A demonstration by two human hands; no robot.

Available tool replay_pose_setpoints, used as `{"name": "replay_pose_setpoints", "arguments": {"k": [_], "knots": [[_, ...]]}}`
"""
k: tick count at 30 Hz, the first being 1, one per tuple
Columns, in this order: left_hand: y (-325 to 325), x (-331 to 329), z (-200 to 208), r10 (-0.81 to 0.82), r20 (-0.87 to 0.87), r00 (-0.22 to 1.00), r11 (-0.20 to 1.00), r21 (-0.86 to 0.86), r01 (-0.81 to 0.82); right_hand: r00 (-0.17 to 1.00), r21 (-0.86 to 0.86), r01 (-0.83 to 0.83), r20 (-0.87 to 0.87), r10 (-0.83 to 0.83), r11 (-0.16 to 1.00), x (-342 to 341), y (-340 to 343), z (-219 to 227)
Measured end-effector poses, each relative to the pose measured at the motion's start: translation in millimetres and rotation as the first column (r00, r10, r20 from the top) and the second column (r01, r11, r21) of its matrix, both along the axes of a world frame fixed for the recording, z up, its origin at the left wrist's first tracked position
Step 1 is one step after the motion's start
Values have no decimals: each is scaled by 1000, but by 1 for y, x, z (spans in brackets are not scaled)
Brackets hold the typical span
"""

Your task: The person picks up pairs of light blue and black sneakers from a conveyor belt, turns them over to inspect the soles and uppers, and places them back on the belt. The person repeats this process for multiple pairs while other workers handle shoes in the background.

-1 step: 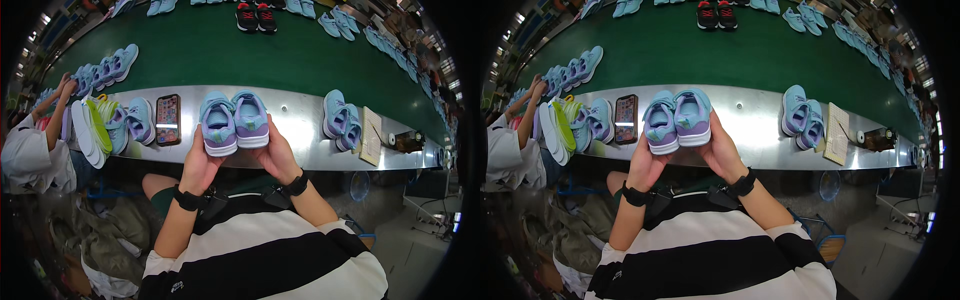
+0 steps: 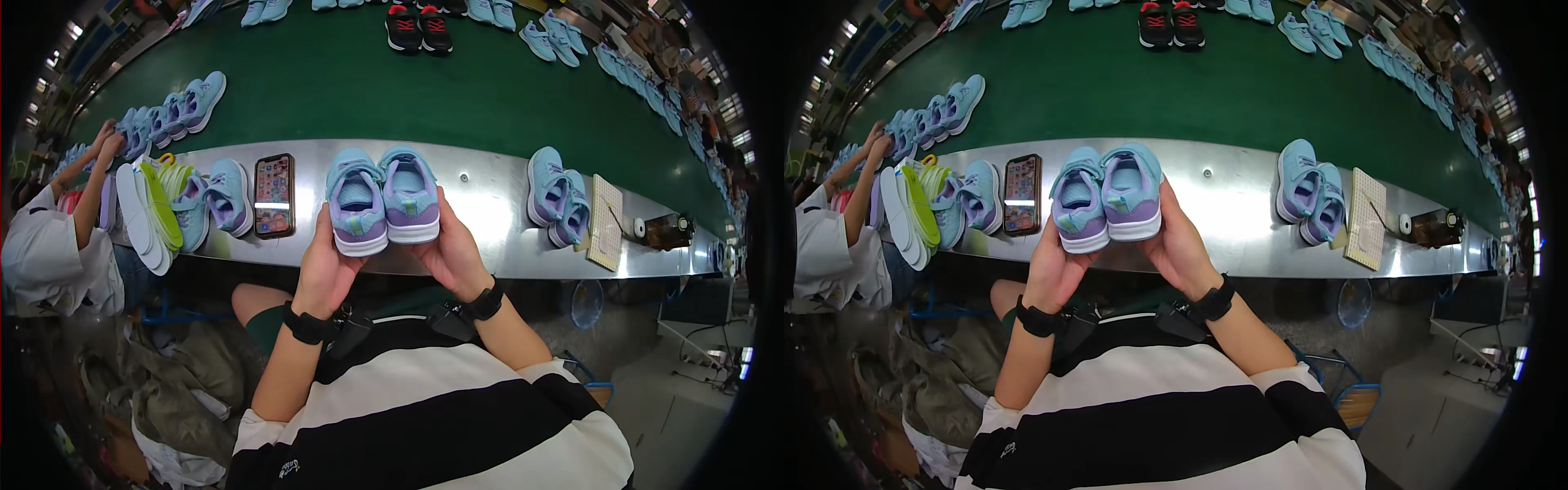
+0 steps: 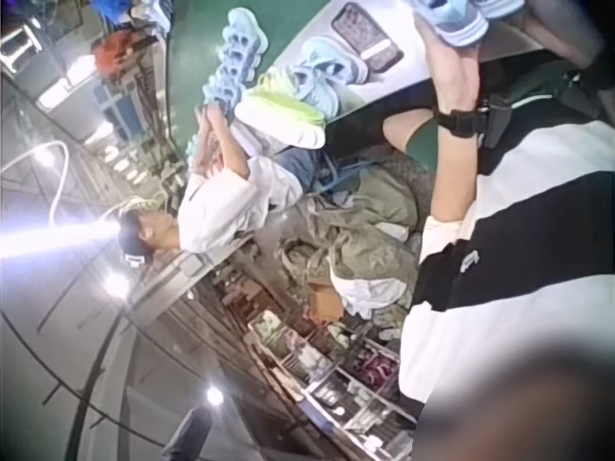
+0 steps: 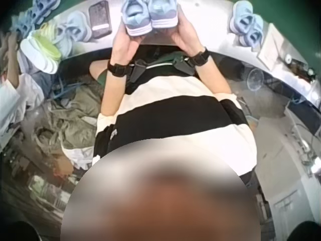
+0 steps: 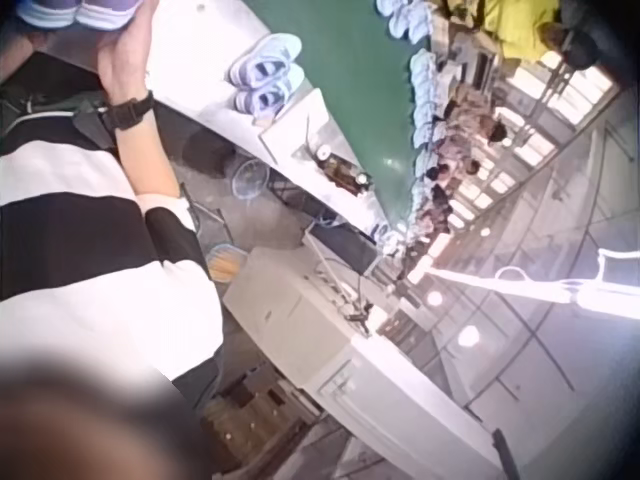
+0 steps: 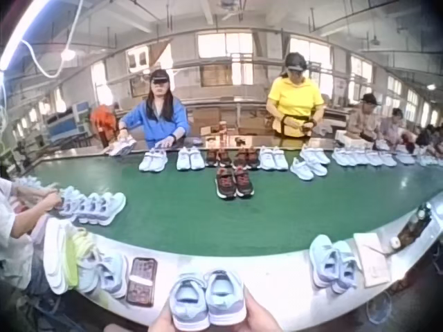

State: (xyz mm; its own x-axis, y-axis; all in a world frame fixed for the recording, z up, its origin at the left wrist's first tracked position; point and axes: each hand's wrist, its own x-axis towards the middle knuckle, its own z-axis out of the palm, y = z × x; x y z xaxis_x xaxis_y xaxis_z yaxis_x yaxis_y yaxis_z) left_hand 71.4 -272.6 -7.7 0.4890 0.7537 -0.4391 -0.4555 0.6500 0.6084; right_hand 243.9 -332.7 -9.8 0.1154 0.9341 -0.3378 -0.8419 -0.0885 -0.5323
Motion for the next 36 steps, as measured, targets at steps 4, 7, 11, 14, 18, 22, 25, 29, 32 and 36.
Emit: {"name": "replay_pose_setpoints", "arguments": {"k": [4,7,11,14,18,22,25,29,32,36], "knots": [[10,-7,-41,129,-336,933,918,397,16,794,-71,48,608,5,996,17,0,-31],[22,-17,-70,401,-643,653,611,718,332,-99,66,-110,992,-77,992,42,2,-33],[19,-19,-88,122,-594,795,761,570,308,-389,157,-504,836,-386,849,60,4,-6],[20,-18,-89,66,-490,869,757,592,276,-495,-45,-783,649,-578,621,50,23,12],[34,-29,-88,17,-384,923,794,566,221,-583,-332,-810,375,-721,483,38,56,28],[47,-47,-91,234,-554,799,732,641,230,-546,-60,-798,492,-678,600,39,75,40],[48,-49,-94,225,-585,779,735,627,259,-389,217,-596,764,-514,773,38,101,42],[44,-46,-95,467,-541,699,543,800,256,-195,316,-130,921,-337,940,55,201,62],[43,-46,-94,470,-545,694,558,793,245,-325,337,88,899,-293,937,97,330,119],[44,-47,-93,513,-542,666,523,812,257,-490,281,371,869,-70,885,141,416,186]]}}
